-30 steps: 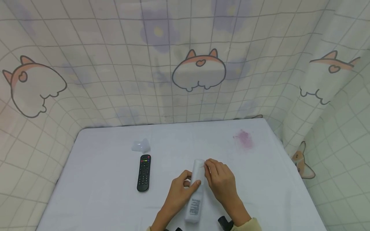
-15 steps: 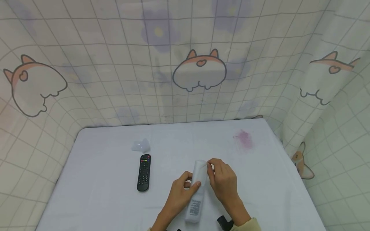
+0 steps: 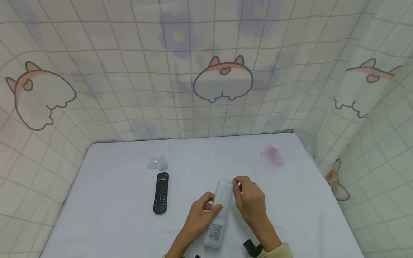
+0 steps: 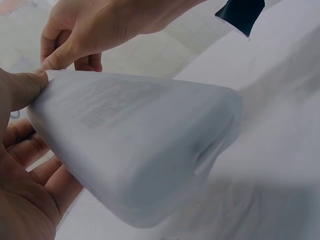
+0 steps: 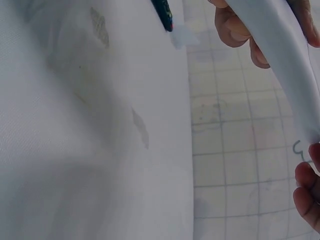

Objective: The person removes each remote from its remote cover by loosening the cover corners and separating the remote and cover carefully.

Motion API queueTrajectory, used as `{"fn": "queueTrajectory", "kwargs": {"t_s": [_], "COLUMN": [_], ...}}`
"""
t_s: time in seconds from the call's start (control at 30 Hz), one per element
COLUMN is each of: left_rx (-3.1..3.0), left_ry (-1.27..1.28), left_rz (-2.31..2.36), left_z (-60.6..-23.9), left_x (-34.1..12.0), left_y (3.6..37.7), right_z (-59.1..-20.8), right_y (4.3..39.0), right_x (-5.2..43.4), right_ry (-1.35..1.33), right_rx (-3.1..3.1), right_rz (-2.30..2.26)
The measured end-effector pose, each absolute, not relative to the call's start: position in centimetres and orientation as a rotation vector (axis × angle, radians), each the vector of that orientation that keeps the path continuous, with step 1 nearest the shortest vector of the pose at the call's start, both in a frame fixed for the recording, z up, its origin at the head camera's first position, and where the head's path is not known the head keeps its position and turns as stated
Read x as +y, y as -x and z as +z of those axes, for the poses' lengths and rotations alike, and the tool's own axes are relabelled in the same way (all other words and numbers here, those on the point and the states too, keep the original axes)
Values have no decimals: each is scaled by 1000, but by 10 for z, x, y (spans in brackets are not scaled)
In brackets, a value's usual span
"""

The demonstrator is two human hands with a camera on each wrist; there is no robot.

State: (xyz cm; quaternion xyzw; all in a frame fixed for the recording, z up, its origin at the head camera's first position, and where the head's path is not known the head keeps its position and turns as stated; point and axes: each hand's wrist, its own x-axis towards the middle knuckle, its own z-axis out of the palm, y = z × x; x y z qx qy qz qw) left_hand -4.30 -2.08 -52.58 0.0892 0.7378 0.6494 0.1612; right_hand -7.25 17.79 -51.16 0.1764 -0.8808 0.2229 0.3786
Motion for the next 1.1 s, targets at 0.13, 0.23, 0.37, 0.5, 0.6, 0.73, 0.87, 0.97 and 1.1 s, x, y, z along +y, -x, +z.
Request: {"fn": "queueTrajectory", "kwargs": {"t_s": [0.13, 0.23, 0.37, 0.5, 0.6, 0.73, 0.87, 0.97, 1.1], "left_rx": [2082, 2067, 2044, 2010, 1986, 1951, 1889, 1834, 1801], "left_ry": [-244, -235, -246, -269, -273, -282, -306, -323, -338], "left_rz": [1850, 1844, 1848, 1857, 1864, 1884, 1912, 1929, 1936], "left_z": [-525, -525, -527, -527, -526, -526, -527, -527, -528], "left_x": [-23, -24, -26, -28, -28, -30, -32, -34, -36], "left_y": [43, 43, 42, 41, 39, 38, 37, 37, 38], "right_z": [-510, -509, -508, -508, -508, -508, -509, -510, -511], "right_y": [71, 71, 71, 70, 69, 70, 70, 70, 69], "right_x": [178, 179, 179, 181, 181, 182, 181, 181, 181], "right_ry": [-459, -469, -484, -490, -492, -503, -518, -522, -528], "right_rx": [-2251, -2250, -2245, -2236, -2230, -2206, -2181, -2185, -2196], "right_rz": [591, 603, 599, 603, 597, 590, 583, 585, 616]}}
